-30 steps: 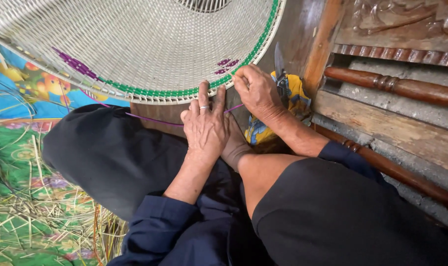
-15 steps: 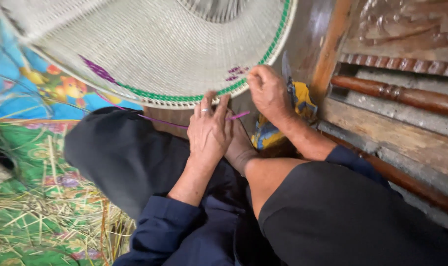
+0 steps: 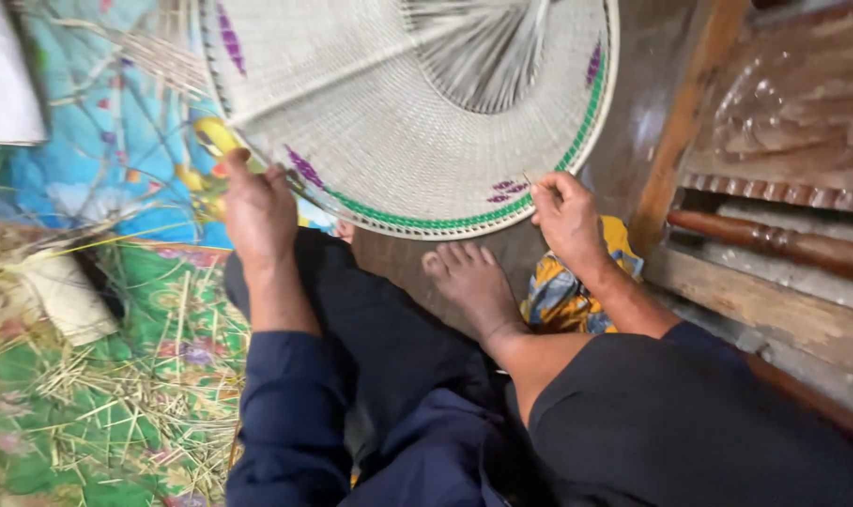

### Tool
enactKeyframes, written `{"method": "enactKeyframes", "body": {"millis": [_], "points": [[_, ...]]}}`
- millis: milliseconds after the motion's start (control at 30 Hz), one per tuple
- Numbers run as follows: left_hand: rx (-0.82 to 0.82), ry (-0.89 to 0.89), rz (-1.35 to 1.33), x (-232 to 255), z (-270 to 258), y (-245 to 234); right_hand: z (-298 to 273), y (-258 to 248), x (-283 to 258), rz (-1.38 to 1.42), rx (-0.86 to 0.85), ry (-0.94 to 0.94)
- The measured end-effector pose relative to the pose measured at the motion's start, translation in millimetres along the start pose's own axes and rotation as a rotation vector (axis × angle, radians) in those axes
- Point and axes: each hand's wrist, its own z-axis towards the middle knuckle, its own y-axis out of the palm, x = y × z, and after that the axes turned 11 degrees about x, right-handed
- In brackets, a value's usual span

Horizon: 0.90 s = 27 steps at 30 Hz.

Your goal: Weaving a traditional fan by threading colored strands through a circular frame.

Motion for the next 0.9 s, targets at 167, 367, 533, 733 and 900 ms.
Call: {"method": "enactKeyframes", "body": {"millis": [167,367,533,733,900], "points": [[-0.008,-0.089,-0.037,-1,11,2,-5,3,-9,-0.068,-0.024,0.014],[0.002,-0.109,-0.075,1,12,-3,-11,7,-8,-0.043,-0.067,-0.021],[0.136,-0.118,-0.101,22,7,-19,-10,13,-11,-0.041,-0.078,-0.061],[0.263,0.081,-0.163,49,-15,-22,-3,6,-8,0.083,-0.145,-0.033],[-0.111,0.270,-0.292,80,-58,-29,6,3,-3,0.164,-0.199,-0.060]]}}
